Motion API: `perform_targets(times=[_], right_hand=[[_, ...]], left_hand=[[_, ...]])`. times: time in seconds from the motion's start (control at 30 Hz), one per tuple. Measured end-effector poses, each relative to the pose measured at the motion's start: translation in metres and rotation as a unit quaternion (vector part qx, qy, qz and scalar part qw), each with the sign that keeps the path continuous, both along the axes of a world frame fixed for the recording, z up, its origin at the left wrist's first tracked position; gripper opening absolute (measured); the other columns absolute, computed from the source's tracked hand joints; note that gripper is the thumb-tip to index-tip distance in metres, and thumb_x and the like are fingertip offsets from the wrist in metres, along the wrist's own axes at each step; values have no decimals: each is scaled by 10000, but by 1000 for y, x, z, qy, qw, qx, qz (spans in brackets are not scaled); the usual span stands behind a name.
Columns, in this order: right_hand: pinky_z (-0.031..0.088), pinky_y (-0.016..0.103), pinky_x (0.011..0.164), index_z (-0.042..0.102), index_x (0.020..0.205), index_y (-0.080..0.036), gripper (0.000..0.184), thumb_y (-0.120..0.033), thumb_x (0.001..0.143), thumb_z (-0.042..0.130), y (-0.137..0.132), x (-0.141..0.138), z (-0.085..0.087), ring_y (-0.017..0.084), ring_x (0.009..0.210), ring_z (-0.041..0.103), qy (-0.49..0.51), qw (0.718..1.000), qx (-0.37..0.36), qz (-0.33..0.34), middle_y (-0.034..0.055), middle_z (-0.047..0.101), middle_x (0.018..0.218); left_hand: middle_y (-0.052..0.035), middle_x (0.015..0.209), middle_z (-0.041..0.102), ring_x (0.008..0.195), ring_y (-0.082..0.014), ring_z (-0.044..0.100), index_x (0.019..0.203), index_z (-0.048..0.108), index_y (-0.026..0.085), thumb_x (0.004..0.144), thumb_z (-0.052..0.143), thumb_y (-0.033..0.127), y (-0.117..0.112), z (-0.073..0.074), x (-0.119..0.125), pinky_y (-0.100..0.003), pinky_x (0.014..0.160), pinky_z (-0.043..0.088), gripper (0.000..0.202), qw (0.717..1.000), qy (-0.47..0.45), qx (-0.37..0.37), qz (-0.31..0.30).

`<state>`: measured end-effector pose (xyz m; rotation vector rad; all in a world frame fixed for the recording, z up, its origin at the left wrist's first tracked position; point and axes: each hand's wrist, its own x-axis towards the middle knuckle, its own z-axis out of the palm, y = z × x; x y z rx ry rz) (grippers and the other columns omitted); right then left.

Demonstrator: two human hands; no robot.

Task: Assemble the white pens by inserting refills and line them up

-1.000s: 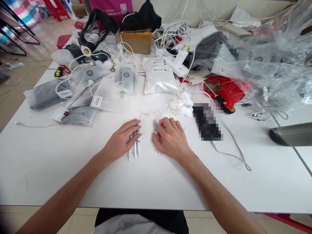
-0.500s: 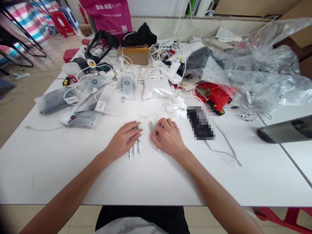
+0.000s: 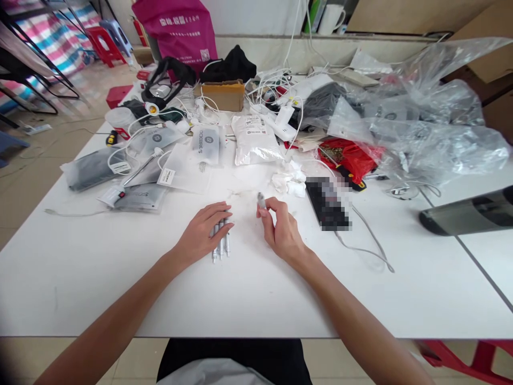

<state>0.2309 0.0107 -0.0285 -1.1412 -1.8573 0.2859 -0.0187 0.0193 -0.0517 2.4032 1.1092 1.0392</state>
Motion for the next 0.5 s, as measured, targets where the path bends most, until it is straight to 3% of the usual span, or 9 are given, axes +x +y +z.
perform_targets(times=[0.07,0.2,0.27,0.37,0.5], right_hand=[[472,288,621,495,1166,-233,63,-260,1124,456,1,0,0,143,645,556,-40,999,9,34,20,647,883],[422,269,574,497,1191,-226,90,-210,1124,439,2,-3,2,133,611,485,-120,985,31,123,6,594,861],[409,272,564,494,1201,-223,107,-205,1130,416,1,-6,1,133,607,481,-145,978,25,150,2,573,855],[381,271,542,489,1205,-221,133,-198,1140,376,-3,-9,-2,126,586,460,-160,972,12,169,-13,535,831],[335,262,521,488,1222,-223,130,-205,1144,386,-7,-11,-6,108,571,455,-175,970,19,165,-21,548,831]], left_hand=[[-121,1390,728,1364,-277,663,1412,616,233,1073,635,305,-3,6,1,-514,1139,566,347,999,-35,-27,8],[-78,1462,710,1398,-244,648,1597,464,311,1074,643,355,-11,25,1,-432,1156,558,554,977,-142,-159,-21],[-52,1409,746,1342,-228,686,1498,600,317,1091,610,344,-13,33,1,-389,1115,577,408,961,-180,-202,-53],[-38,1219,814,1104,-207,759,1228,779,292,1089,612,329,-14,38,1,-349,942,612,221,950,-207,-225,-64],[-61,1012,785,876,-190,703,1099,775,237,1058,662,318,-15,34,0,-359,795,572,145,949,-244,-188,-61]])
